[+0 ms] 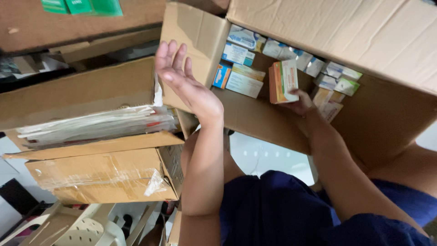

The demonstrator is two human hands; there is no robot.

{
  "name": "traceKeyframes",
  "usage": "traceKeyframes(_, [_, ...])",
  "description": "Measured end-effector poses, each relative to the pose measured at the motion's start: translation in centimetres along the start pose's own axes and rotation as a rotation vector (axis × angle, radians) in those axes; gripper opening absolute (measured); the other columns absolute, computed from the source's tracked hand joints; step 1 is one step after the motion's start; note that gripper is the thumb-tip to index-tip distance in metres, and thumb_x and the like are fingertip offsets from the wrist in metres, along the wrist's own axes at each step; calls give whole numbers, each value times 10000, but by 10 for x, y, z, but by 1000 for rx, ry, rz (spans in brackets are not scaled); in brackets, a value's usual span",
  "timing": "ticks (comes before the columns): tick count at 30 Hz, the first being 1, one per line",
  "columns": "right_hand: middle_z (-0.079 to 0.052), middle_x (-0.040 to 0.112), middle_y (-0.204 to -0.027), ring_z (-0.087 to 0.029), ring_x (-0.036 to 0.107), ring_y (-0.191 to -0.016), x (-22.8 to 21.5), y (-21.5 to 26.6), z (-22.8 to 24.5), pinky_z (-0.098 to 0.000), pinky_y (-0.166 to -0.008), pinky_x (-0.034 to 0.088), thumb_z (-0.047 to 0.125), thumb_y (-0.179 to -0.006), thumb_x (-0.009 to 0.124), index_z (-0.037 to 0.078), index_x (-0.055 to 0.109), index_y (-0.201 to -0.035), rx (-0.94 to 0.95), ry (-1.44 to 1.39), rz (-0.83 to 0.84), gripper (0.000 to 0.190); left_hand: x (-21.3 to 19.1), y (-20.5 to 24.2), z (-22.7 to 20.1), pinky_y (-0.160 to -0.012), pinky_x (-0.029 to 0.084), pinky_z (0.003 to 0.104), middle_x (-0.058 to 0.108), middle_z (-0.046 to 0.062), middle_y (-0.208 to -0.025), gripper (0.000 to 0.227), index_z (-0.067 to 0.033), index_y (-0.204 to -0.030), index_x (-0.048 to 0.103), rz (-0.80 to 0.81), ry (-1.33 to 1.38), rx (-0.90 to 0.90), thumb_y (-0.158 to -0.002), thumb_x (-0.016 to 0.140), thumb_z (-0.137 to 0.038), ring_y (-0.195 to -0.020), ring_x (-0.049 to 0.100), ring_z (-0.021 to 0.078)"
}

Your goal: The person sits on the floor and packs small medicine boxes into a large cardboard box. They arrange the boxes in rows, close the flaps, and then open another box to continue packing additional items.

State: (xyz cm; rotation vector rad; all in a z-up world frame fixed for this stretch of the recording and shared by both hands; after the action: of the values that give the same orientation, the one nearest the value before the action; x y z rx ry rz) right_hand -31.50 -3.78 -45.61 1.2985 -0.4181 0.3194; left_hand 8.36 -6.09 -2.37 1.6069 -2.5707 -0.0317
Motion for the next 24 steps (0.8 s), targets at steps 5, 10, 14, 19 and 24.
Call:
traceKeyframes(5, [-124, 638, -1287, -351, 595, -1242, 10, -6, -22, -558, -1120, 455, 193, -725, 661, 96, 554, -1368, -47, -292, -20, 659, 4, 2, -1, -1258, 315, 452, 479, 103, -1493, 708, -94, -1524, 385, 22, -12, 7, -1117, 305, -668, -1378, 486, 254])
traceKeyframes(10, [-121, 622, -1318, -322, 578, -1261, 8, -17, -27, -450, -1143, 459, 154, -783, 668, 52, 569, -1341, -78, -294, -63, 576, 0, 4, 1, -1241, 327, 439, 482, 89, -1492, 678, -94, -1505, 403, 33, -26, -8, -1131, 302, -650, -1370, 490, 241])
traceKeyframes(14, [-106, 633, -1263, -320, 599, -1175, 8, -22, -33, -456, -1054, 487, 167, -733, 627, 84, 584, -1294, 43, -196, -114, 569, 2, 4, 1, -1213, 330, 426, 488, 87, -1479, 664, -99, -1508, 404, 44, -11, -1, -1135, 317, -641, -1359, 500, 238])
traceKeyframes(19, [-75, 671, -1246, -240, 625, -1148, 15, -32, -37, -357, -1045, 463, 226, -793, 658, 88, 625, -1292, 42, 189, -198, 518, 4, 4, 1, -1242, 330, 444, 491, 92, -1476, 683, -95, -1507, 402, 46, -1, -11, -1127, 327, -657, -1357, 502, 236])
traceKeyframes(24, [-84, 673, -1152, -243, 636, -1070, 38, -43, -49, -355, -975, 501, 251, -837, 689, 57, 624, -1268, 9, 144, -101, 478, 6, 8, 0, -1239, 330, 444, 492, 93, -1477, 699, -96, -1507, 403, 56, -2, -22, -1118, 323, -672, -1356, 503, 237])
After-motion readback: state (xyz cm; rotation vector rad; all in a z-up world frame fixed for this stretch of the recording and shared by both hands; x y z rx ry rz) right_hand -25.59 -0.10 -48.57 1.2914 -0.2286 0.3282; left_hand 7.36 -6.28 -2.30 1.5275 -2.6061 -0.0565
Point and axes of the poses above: each hand's wrist, its own y-axis away from the middle knuckle, its own x-axis out of the palm, z = x × y, the point moved 9 cm from there along -y, towards the middle knuckle
